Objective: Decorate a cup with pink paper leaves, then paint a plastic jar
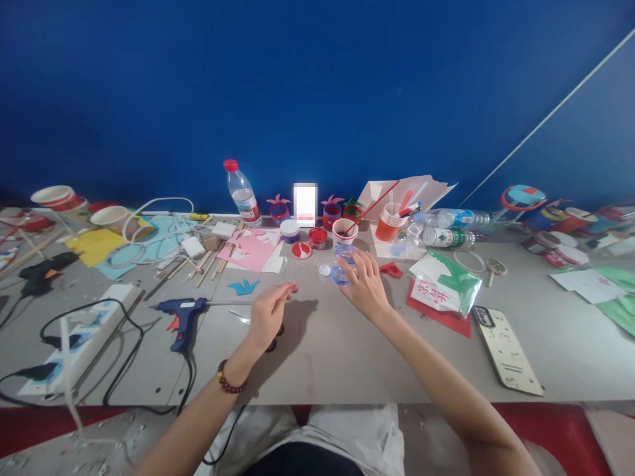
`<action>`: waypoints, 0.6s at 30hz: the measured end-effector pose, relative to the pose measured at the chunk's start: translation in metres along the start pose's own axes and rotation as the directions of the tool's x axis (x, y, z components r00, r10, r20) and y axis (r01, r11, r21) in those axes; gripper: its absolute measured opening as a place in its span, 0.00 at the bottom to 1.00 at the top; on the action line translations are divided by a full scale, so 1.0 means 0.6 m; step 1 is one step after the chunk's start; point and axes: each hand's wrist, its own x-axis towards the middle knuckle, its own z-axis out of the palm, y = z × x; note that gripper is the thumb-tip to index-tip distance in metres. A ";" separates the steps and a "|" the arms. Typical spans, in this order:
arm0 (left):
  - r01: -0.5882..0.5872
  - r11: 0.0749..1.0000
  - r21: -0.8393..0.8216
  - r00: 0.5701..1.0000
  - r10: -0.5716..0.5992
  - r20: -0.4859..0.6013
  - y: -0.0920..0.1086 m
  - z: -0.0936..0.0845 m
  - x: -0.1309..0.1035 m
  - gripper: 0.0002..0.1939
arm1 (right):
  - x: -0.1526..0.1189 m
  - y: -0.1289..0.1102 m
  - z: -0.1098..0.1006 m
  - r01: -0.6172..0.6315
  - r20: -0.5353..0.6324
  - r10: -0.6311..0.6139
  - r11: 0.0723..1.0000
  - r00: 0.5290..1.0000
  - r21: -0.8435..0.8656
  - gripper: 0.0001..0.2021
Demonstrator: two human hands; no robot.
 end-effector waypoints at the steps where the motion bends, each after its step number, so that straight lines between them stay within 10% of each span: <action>1: -0.013 1.000 0.010 1.000 0.013 -0.018 -0.002 0.000 -0.001 0.13 | -0.001 0.000 0.004 -0.004 -0.005 0.004 1.000 1.000 0.008 0.38; 18: -0.249 0.962 0.112 0.947 0.266 -0.180 0.041 -0.017 0.007 0.22 | 0.134 -0.126 0.128 0.225 0.129 -0.253 0.954 0.959 0.195 0.35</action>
